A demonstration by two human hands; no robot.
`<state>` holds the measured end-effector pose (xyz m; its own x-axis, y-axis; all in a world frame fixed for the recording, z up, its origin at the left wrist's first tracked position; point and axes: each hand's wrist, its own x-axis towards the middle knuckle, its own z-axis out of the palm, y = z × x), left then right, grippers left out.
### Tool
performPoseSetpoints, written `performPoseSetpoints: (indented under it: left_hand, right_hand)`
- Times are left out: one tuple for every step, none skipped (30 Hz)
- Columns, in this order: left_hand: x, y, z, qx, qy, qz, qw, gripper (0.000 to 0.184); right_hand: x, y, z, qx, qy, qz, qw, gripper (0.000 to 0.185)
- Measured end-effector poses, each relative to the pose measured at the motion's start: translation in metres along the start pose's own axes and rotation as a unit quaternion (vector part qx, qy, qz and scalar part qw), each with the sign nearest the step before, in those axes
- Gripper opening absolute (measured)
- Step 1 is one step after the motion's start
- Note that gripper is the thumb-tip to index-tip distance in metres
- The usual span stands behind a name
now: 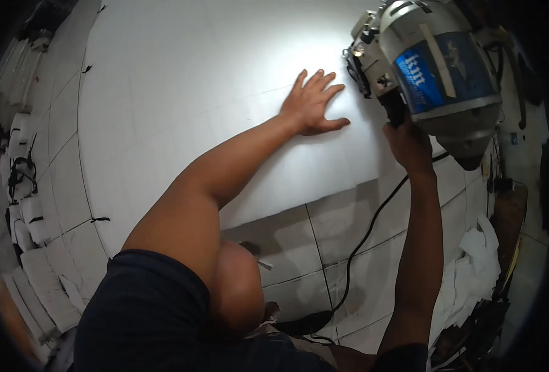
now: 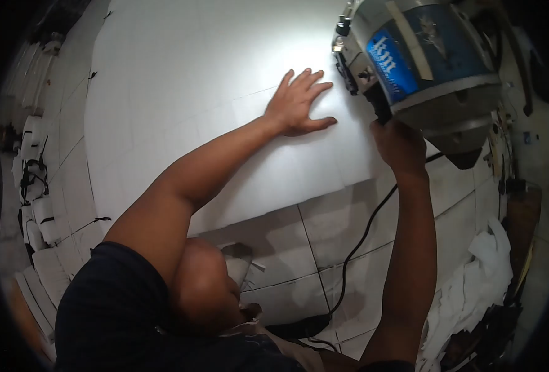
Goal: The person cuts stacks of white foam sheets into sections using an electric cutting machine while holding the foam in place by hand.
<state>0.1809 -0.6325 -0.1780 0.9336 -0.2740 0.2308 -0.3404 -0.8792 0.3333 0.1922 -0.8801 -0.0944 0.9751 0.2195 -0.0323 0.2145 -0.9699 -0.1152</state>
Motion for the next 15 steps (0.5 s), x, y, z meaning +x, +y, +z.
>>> performPoseSetpoints:
  left_hand:
    - [0.001,-0.002,0.002,0.005,0.007,-0.001,1.0,0.083]
    - [0.0,-0.003,0.011,0.008,0.009,-0.002,1.0,0.08]
    - [0.001,-0.004,0.01,0.022,0.01,-0.004,1.0,0.077]
    - [0.002,-0.004,0.011,0.022,0.003,-0.002,1.0,0.075]
    - [0.002,-0.004,0.011,0.026,0.001,-0.003,1.0,0.074]
    - [0.001,-0.002,0.011,0.029,-0.001,-0.004,1.0,0.073]
    - [0.001,-0.001,0.01,0.025,-0.011,-0.009,1.0,0.072]
    - [0.0,0.0,0.009,0.012,-0.011,-0.012,1.0,0.072]
    - [0.001,0.001,0.007,0.005,-0.022,-0.019,1.0,0.073]
    - [0.001,0.001,0.006,-0.002,-0.034,-0.027,0.999,0.074]
    - [0.001,0.002,0.005,0.0,-0.035,-0.027,0.999,0.074]
    - [0.002,0.003,0.005,0.0,-0.037,-0.026,0.999,0.073]
    - [0.002,0.005,0.004,0.006,-0.043,-0.029,0.999,0.073]
    - [0.002,0.005,0.002,-0.001,-0.048,-0.027,0.998,0.074]
    - [0.004,0.007,0.001,0.014,-0.054,-0.028,0.998,0.074]
  right_hand:
    - [-0.002,0.006,0.003,-0.038,0.041,-0.047,0.997,0.026]
    - [-0.007,0.018,0.008,-0.04,0.037,-0.04,0.998,0.026]
    - [-0.014,0.018,0.0,-0.112,-0.038,-0.099,0.988,0.02]
    - [-0.026,0.023,-0.004,-0.18,-0.113,-0.157,0.965,0.019]
    - [-0.04,0.032,0.004,-0.189,-0.081,-0.168,0.964,0.009]
    - [-0.056,0.044,0.009,-0.189,-0.084,-0.161,0.965,0.009]
    - [-0.071,0.055,0.013,-0.263,0.005,-0.217,0.94,0.008]
    - [-0.086,0.065,0.015,-0.334,0.092,-0.27,0.898,0.006]
    - [-0.104,0.072,0.015,-0.415,0.178,-0.291,0.844,0.008]
    - [-0.12,0.076,0.011,-0.417,0.173,-0.286,0.845,0.008]
    - [-0.136,0.08,0.006,-0.391,0.069,-0.243,0.885,0.011]
    - [-0.153,0.085,0.003,-0.357,-0.038,-0.194,0.913,0.014]
    - [-0.168,0.093,-0.002,-0.427,0.075,-0.246,0.867,0.023]
    - [-0.181,0.095,-0.006,-0.43,0.069,-0.236,0.869,0.023]
    - [-0.192,0.092,-0.014,-0.337,0.089,-0.202,0.915,0.031]
